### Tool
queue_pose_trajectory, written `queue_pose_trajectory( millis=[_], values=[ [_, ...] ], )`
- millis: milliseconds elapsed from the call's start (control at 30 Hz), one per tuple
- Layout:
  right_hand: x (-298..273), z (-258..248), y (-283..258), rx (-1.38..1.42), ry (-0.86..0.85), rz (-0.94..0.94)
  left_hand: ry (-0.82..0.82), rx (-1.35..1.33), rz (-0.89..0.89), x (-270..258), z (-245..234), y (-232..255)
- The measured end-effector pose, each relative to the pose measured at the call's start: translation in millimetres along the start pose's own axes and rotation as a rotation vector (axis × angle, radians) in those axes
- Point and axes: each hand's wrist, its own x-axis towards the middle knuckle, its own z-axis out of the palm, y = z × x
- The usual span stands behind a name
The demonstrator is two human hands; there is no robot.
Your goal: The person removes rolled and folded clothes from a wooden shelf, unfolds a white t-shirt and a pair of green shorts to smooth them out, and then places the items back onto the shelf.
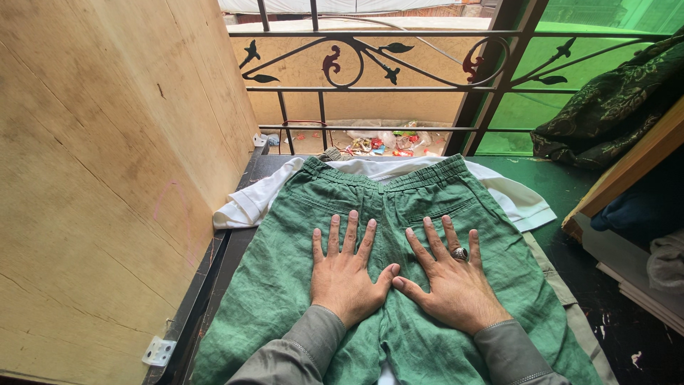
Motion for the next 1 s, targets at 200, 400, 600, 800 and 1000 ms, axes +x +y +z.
queue_pose_trajectory(
  millis=[200, 400, 600, 800, 1000],
  values=[
    [4.1, -5.7, -2.0, 0.009, -0.065, 0.034, -0.153, -0.025, -0.052, 7.1, -18.0, 5.6],
    [12.4, -17.6, -7.3, 0.046, -0.360, 0.199, -0.281, -0.023, -0.091, 8.5, -18.7, 5.0],
    [13.9, -20.2, -8.8, 0.027, -0.362, 0.182, 0.081, 0.043, 0.022, -2.0, 8.4, -2.3],
    [14.0, -19.3, -8.0, 0.026, -0.342, 0.165, 0.061, 0.035, 0.016, 0.9, 2.6, -0.1],
    [11.2, -22.2, -10.9, 0.013, -0.345, 0.188, -0.489, -0.008, -0.183, 17.2, -31.5, 11.4]
  ],
)
